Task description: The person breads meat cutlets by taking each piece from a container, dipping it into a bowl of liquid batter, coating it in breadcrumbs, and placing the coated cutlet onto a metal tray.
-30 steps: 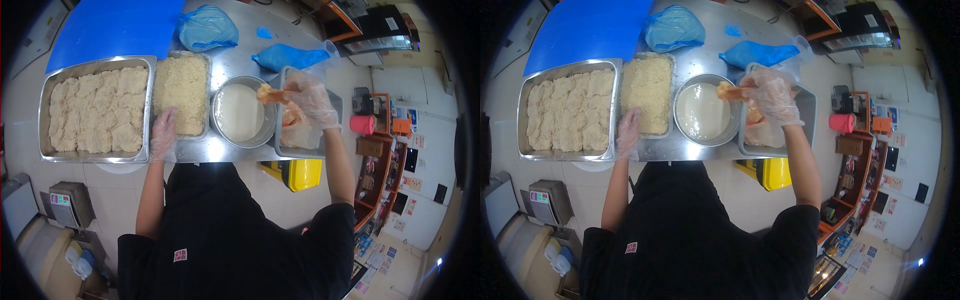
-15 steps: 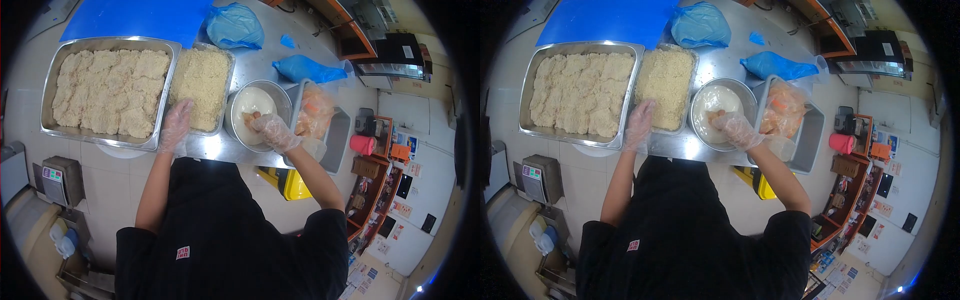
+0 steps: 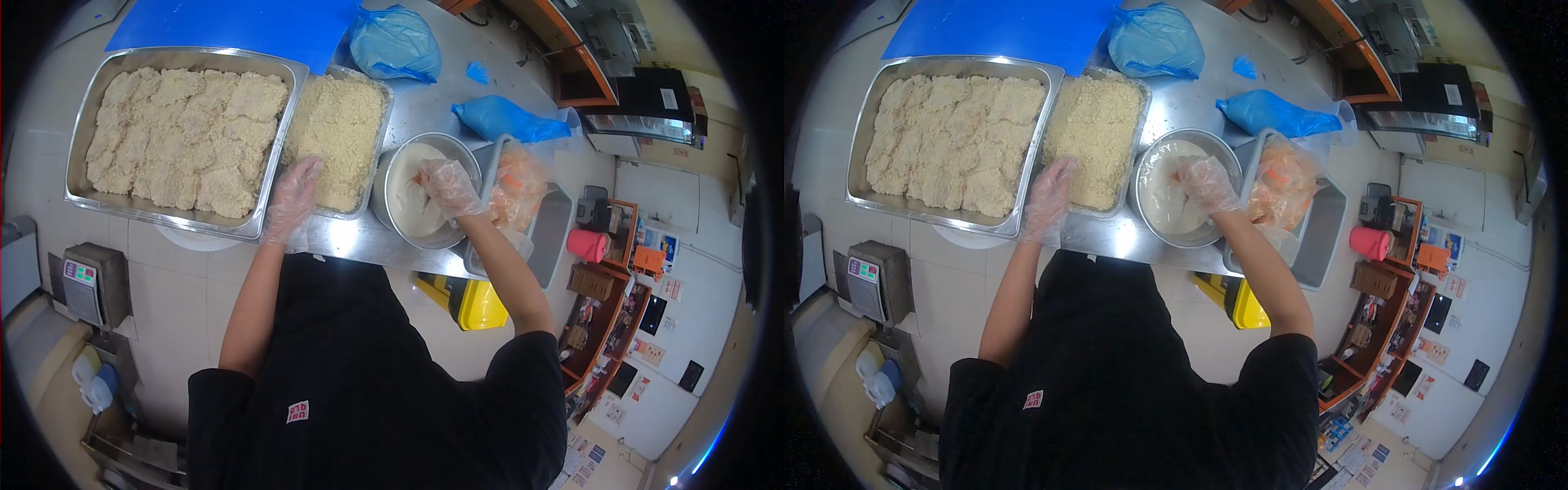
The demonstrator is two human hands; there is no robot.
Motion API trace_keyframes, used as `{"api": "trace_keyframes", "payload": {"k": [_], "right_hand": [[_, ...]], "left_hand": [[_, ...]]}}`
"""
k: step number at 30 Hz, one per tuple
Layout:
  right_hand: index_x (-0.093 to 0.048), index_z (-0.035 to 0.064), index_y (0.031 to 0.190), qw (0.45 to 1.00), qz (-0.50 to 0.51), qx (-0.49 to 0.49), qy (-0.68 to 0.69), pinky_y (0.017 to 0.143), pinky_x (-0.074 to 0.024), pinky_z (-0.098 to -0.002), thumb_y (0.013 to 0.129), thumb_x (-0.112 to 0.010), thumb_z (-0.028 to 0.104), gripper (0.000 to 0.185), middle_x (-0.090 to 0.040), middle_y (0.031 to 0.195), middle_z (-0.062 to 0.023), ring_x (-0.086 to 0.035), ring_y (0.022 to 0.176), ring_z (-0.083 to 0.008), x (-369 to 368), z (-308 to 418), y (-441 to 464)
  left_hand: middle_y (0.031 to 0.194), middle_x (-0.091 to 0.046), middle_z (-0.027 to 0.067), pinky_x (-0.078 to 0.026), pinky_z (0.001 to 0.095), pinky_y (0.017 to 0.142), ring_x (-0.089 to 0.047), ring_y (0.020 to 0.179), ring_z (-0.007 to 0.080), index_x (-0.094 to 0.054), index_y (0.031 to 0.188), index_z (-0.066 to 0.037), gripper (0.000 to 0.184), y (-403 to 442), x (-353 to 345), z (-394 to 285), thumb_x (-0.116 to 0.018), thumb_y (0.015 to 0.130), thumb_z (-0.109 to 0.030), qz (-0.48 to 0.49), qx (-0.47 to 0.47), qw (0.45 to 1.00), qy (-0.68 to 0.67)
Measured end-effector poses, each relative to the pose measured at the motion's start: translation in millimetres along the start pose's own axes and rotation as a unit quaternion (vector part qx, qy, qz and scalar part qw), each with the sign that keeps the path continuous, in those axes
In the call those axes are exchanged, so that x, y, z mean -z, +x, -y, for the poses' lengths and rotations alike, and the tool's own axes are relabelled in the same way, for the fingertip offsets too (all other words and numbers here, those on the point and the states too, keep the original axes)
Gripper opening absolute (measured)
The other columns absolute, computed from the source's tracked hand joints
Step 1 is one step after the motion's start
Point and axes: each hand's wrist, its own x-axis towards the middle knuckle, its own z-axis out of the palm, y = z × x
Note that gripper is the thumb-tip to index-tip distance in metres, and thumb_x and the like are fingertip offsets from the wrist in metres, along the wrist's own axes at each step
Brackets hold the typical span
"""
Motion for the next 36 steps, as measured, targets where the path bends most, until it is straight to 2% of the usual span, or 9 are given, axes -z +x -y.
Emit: {"api": "trace_keyframes", "payload": {"k": [3,9,11,15,18,26,27,30,36], "right_hand": [[-0.063,0.0050,0.080,0.991,-0.065,0.038,-0.111,0.066,-0.0548,-0.0464,0.091,-0.063,0.010,0.012,-0.067,0.075,-0.0187,-0.068,0.070,-0.0374,3,-7,5],[-0.066,0.0062,0.084,0.992,-0.111,0.046,0.023,0.068,-0.0555,-0.0473,0.087,-0.066,0.011,0.006,-0.067,0.075,-0.0180,-0.070,0.073,-0.0368,74,38,-11],[-0.069,0.0067,0.089,0.991,-0.063,0.085,-0.078,0.069,-0.0556,-0.0481,0.089,-0.066,0.012,0.006,-0.068,0.078,-0.0187,-0.070,0.075,-0.0372,47,22,-10],[-0.054,0.0102,0.150,0.988,-0.034,0.111,-0.105,0.071,-0.0566,-0.0466,0.101,-0.058,0.017,0.050,-0.071,0.088,-0.0175,-0.071,0.081,-0.0351,-16,-8,-18],[-0.075,0.0079,0.110,0.995,0.009,0.044,-0.085,0.078,-0.0569,-0.0491,0.097,-0.064,0.018,0.020,-0.073,0.091,-0.0209,-0.072,0.085,-0.0387,-19,8,-24],[-0.071,0.0055,0.102,0.985,0.158,-0.011,0.064,0.077,-0.0567,-0.0460,0.095,-0.067,0.023,0.019,-0.071,0.084,-0.0177,-0.072,0.080,-0.0337,37,31,-21],[-0.071,0.0059,0.099,0.985,0.154,-0.055,0.054,0.077,-0.0564,-0.0457,0.095,-0.067,0.022,0.017,-0.070,0.082,-0.0170,-0.072,0.079,-0.0330,39,28,-15],[-0.068,0.0059,0.091,0.977,-0.042,0.102,-0.183,0.073,-0.0556,-0.0473,0.094,-0.064,0.018,0.013,-0.068,0.080,-0.0176,-0.071,0.078,-0.0339,-18,-11,-6],[-0.066,0.0034,0.086,0.980,-0.094,0.073,-0.160,0.070,-0.0548,-0.0503,0.094,-0.061,0.014,0.014,-0.067,0.080,-0.0226,-0.070,0.078,-0.0401,-32,-19,3]], "left_hand": [[0.120,-0.073,0.0214,-0.054,0.0405,0.101,-0.070,0.114,0.0356,-0.068,0.124,0.002,0.025,-1,0,0,-0.062,0.106,-0.014,-0.006,-0.011,1.000,0.006],[0.121,-0.073,0.0214,-0.054,0.0397,0.101,-0.070,0.115,0.0352,-0.068,0.125,0.002,0.026,-1,0,-2,-0.063,0.106,-0.014,-0.004,-0.002,1.000,-0.007],[0.121,-0.073,0.0214,-0.054,0.0398,0.100,-0.070,0.114,0.0350,-0.068,0.125,0.001,0.025,-1,0,1,-0.063,0.105,-0.014,-0.002,-0.011,1.000,-0.007],[0.120,-0.073,0.0211,-0.054,0.0402,0.100,-0.070,0.113,0.0347,-0.068,0.125,0.001,0.024,-1,-2,4,-0.063,0.105,-0.012,-0.011,-0.009,1.000,0.003],[0.119,-0.072,0.0208,-0.054,0.0401,0.100,-0.070,0.113,0.0344,-0.068,0.125,0.001,0.023,-3,-1,1,-0.062,0.105,-0.011,-0.009,-0.013,1.000,-0.005],[0.118,-0.072,0.0203,-0.054,0.0395,0.100,-0.070,0.112,0.0340,-0.067,0.124,0.001,0.023,-4,-1,1,-0.062,0.104,-0.009,-0.016,-0.025,0.999,-0.019],[0.118,-0.072,0.0203,-0.054,0.0395,0.100,-0.070,0.112,0.0339,-0.067,0.124,0.001,0.023,-4,-1,1,-0.062,0.104,-0.009,-0.016,-0.037,0.999,-0.011],[0.118,-0.072,0.0206,-0.054,0.0398,0.099,-0.071,0.112,0.0343,-0.067,0.124,0.001,0.023,-3,-1,-1,-0.062,0.104,-0.008,-0.013,-0.038,0.999,0.000],[0.118,-0.073,0.0217,-0.055,0.0406,0.098,-0.071,0.110,0.0357,-0.067,0.123,0.003,0.023,-1,0,0,-0.062,0.105,-0.010,0.005,-0.039,0.999,0.011]]}}
